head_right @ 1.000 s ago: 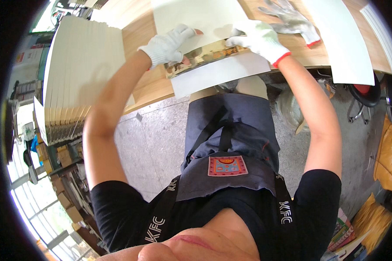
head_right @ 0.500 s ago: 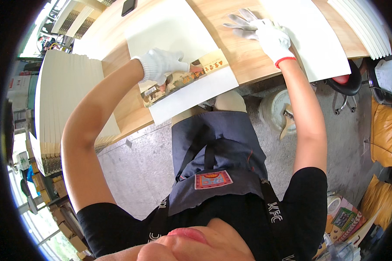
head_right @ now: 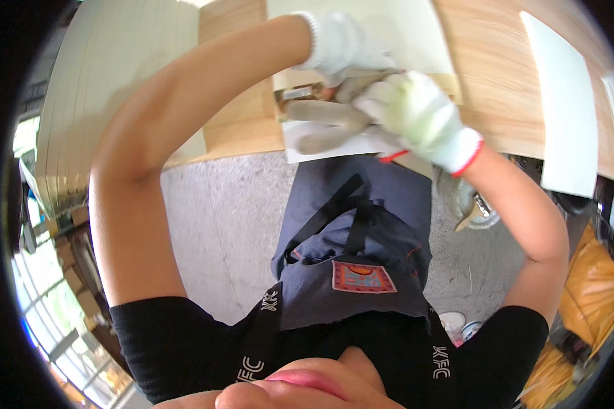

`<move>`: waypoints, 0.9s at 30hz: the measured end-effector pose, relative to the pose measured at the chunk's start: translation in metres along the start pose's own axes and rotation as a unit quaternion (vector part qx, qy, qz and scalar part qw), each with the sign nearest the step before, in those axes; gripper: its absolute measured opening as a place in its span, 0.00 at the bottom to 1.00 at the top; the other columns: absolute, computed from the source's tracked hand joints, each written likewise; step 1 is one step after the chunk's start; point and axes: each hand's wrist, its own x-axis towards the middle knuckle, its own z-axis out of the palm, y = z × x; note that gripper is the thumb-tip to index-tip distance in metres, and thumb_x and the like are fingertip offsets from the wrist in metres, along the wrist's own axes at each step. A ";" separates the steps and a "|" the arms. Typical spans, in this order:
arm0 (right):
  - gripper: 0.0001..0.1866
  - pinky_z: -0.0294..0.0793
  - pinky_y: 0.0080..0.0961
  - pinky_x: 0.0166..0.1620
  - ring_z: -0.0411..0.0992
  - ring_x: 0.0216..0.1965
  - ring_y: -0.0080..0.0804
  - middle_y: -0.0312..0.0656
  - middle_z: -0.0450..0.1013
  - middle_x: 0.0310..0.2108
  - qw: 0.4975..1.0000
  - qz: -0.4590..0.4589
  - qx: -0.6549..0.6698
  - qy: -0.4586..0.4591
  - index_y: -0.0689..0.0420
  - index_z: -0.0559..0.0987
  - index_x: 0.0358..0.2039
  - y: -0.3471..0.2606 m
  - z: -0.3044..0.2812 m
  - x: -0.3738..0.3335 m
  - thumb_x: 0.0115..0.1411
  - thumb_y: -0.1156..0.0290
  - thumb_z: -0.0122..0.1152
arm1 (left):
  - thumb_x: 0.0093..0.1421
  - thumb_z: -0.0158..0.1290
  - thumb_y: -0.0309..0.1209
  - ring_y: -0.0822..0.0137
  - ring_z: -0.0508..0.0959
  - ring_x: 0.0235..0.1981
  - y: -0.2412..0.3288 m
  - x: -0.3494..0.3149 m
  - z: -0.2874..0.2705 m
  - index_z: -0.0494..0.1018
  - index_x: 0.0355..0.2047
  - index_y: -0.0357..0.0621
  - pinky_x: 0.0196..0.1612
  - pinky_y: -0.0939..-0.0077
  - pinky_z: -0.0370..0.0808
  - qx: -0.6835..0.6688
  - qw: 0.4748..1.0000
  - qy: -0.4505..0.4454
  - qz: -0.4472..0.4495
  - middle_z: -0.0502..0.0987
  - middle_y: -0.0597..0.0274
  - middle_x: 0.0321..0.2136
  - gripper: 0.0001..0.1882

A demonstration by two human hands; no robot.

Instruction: The person stacks several flat white boxes one by one from a desk onto a larger stack by hand.

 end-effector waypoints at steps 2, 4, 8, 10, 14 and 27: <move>0.09 0.72 0.28 0.39 0.71 0.32 0.31 0.34 0.68 0.30 0.992 0.010 -0.109 0.065 0.50 0.75 0.33 -0.038 0.044 0.036 0.50 0.68 0.59 | 0.42 0.66 0.26 0.52 0.77 0.51 -0.002 0.003 0.008 0.60 0.66 0.75 0.48 0.59 0.76 -0.008 0.999 0.033 0.035 0.73 0.61 0.55 0.50; 0.07 0.71 0.27 0.39 0.70 0.31 0.30 0.34 0.67 0.29 0.990 0.032 -0.121 0.058 0.50 0.74 0.31 -0.055 0.063 0.056 0.50 0.69 0.57 | 0.44 0.65 0.26 0.51 0.76 0.53 0.011 -0.002 -0.010 0.58 0.67 0.79 0.49 0.58 0.76 0.011 0.999 0.027 0.021 0.72 0.62 0.56 0.51; 0.04 0.73 0.29 0.37 0.71 0.31 0.31 0.35 0.67 0.26 0.988 0.046 -0.126 0.076 0.51 0.73 0.30 -0.063 0.080 0.074 0.52 0.69 0.55 | 0.50 0.61 0.26 0.54 0.74 0.55 0.004 -0.005 -0.003 0.55 0.67 0.84 0.53 0.60 0.75 0.007 0.997 0.048 0.059 0.71 0.65 0.57 0.49; 0.05 0.73 0.32 0.35 0.72 0.32 0.33 0.36 0.69 0.27 0.997 0.038 -0.046 0.041 0.52 0.75 0.31 -0.048 0.052 0.052 0.53 0.69 0.57 | 0.51 0.61 0.28 0.53 0.75 0.54 -0.014 0.001 0.028 0.55 0.67 0.85 0.52 0.61 0.75 -0.004 0.993 0.103 0.063 0.72 0.65 0.57 0.47; 0.10 0.73 0.35 0.35 0.74 0.33 0.36 0.37 0.72 0.30 0.997 0.034 -0.063 0.006 0.53 0.77 0.35 -0.018 0.018 0.005 0.50 0.70 0.63 | 0.51 0.61 0.28 0.52 0.77 0.50 -0.015 0.019 0.023 0.54 0.68 0.86 0.49 0.60 0.76 0.000 0.999 0.034 0.002 0.73 0.63 0.55 0.48; 0.08 0.73 0.30 0.36 0.73 0.30 0.37 0.36 0.71 0.27 0.997 -0.021 -0.021 0.069 0.51 0.77 0.32 0.008 0.024 -0.016 0.51 0.66 0.58 | 0.45 0.64 0.26 0.53 0.78 0.48 -0.007 0.019 0.017 0.59 0.66 0.75 0.49 0.61 0.77 -0.042 0.991 -0.042 -0.117 0.73 0.57 0.54 0.48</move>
